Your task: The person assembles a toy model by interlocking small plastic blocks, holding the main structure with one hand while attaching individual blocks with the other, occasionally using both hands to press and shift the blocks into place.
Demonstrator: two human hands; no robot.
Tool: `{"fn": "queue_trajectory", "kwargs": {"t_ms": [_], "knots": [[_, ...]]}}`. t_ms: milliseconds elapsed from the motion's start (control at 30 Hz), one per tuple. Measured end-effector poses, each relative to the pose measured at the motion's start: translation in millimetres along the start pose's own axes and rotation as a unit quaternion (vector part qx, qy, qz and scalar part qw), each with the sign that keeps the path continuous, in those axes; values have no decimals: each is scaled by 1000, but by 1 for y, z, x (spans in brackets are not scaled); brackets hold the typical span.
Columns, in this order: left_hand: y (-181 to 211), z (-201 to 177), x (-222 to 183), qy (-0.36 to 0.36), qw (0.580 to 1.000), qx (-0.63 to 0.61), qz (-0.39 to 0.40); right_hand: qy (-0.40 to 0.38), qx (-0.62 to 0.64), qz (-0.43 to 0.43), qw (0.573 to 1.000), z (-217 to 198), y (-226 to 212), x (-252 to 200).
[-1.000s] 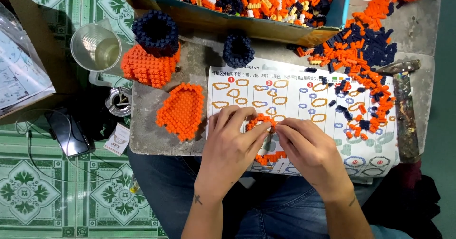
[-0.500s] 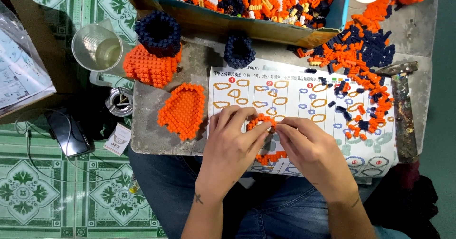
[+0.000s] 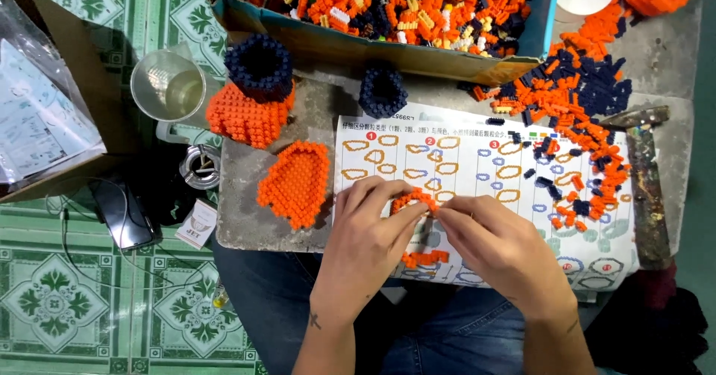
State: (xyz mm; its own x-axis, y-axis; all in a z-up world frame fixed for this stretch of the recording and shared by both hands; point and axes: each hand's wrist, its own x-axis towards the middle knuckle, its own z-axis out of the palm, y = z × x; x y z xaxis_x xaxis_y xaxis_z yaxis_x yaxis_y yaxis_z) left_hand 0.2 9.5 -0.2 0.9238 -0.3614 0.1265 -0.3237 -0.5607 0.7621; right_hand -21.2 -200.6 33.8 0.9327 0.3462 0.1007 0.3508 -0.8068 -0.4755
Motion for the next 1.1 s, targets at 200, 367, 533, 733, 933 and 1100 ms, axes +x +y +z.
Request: {"fn": "queue_trajectory", "kwargs": {"t_ms": [200, 367, 533, 733, 933, 1100], "knots": [[1, -2, 2, 4, 1000, -13, -5, 21, 22, -35, 999, 15, 13, -9], [0, 0, 4, 3, 1000, -8, -10, 36, 26, -45, 998, 21, 19, -13], [3, -2, 8, 2, 1000, -21, -10, 27, 29, -49, 998, 26, 28, -19], [2, -2, 8, -4, 1000, -22, -8, 39, 37, -66, 996, 27, 29, -16], [5, -4, 11, -12, 1000, -14, -16, 47, 24, -54, 997, 30, 28, -17], [3, -3, 10, -3, 1000, -24, -16, 24, 7, -86, 996, 27, 29, -18]]}}
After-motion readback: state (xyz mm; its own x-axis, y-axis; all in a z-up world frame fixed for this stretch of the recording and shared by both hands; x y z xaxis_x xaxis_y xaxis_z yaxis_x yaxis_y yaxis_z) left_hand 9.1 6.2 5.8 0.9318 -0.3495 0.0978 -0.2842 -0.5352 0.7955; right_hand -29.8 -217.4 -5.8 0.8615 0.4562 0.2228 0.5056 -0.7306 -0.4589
